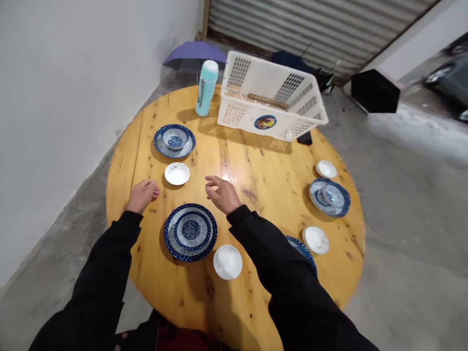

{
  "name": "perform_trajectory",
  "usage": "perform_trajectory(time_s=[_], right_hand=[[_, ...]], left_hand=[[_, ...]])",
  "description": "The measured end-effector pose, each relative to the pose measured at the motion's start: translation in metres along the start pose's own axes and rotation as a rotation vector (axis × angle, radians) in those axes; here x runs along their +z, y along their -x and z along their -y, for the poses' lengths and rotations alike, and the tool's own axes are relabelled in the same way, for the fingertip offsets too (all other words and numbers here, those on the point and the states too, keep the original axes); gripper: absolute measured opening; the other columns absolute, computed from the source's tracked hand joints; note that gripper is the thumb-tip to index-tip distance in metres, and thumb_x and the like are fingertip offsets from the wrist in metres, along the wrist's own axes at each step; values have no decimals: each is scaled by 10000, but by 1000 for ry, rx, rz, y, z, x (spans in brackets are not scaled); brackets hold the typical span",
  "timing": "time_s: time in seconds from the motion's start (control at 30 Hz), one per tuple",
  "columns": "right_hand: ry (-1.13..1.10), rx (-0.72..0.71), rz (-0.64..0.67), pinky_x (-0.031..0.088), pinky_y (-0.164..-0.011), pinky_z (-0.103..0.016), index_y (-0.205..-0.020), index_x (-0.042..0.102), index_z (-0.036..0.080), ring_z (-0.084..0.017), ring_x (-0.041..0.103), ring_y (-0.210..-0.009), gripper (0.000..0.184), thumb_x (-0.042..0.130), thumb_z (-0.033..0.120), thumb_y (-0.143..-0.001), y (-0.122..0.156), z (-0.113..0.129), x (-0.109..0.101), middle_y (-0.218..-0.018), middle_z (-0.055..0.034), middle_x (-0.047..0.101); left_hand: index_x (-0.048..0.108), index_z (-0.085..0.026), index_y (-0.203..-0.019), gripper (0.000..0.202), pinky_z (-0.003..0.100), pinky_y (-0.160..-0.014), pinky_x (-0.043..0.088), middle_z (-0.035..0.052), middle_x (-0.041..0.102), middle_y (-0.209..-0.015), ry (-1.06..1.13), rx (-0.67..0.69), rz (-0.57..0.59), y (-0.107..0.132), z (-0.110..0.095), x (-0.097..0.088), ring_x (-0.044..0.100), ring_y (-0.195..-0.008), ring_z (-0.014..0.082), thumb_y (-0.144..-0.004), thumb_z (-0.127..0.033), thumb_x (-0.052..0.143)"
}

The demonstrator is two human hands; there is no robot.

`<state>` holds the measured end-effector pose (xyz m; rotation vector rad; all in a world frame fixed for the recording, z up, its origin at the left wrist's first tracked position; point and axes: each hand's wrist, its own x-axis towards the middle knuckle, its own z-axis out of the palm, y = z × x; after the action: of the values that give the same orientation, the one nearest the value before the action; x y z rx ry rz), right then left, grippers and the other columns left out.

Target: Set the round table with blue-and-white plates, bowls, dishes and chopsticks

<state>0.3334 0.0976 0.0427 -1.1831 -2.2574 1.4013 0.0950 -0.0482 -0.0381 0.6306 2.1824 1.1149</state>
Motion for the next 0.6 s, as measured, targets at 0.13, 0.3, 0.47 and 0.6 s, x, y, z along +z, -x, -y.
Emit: perform_trajectory(time_s=[0.13, 0.3, 0.47, 0.6], right_hand=[[-130, -64, -18, 564, -608, -248, -1185, 645, 152, -144, 717, -683, 383, 561, 310, -847, 60, 6, -25, -1052, -86, 715], [-265, -61, -118, 587, -657, -288, -1144, 662, 169, -155, 712, -696, 397, 568, 413, -846, 150, -14, -50, -998, -83, 728], [-378, 83, -452, 600, -679, -331, -1016, 697, 201, -183, 702, -678, 380, 610, 515, -821, 273, -76, -80, -891, -77, 744], [-520, 411, -735, 597, -639, -360, -945, 692, 191, -213, 691, -615, 507, 675, 613, -664, 401, -166, -84, -813, -88, 749]], left_hand=[[635, -160, -945, 316, 249, -682, 564, 58, 722, -854, 79, 54, -30, 50, -18, -11, 704, -750, 161, -841, -431, 511], [629, -188, -1033, 354, 300, -789, 581, 57, 731, -906, 76, 148, -28, 131, -58, 3, 712, -798, 182, -843, -462, 509], [629, -223, -1042, 372, 316, -770, 584, 55, 733, -909, 29, 208, 102, 218, -77, 52, 717, -779, 201, -839, -513, 515], [635, -213, -1041, 384, 316, -767, 577, 61, 730, -874, -8, 278, 310, 308, -81, 122, 718, -775, 204, -843, -517, 509]])
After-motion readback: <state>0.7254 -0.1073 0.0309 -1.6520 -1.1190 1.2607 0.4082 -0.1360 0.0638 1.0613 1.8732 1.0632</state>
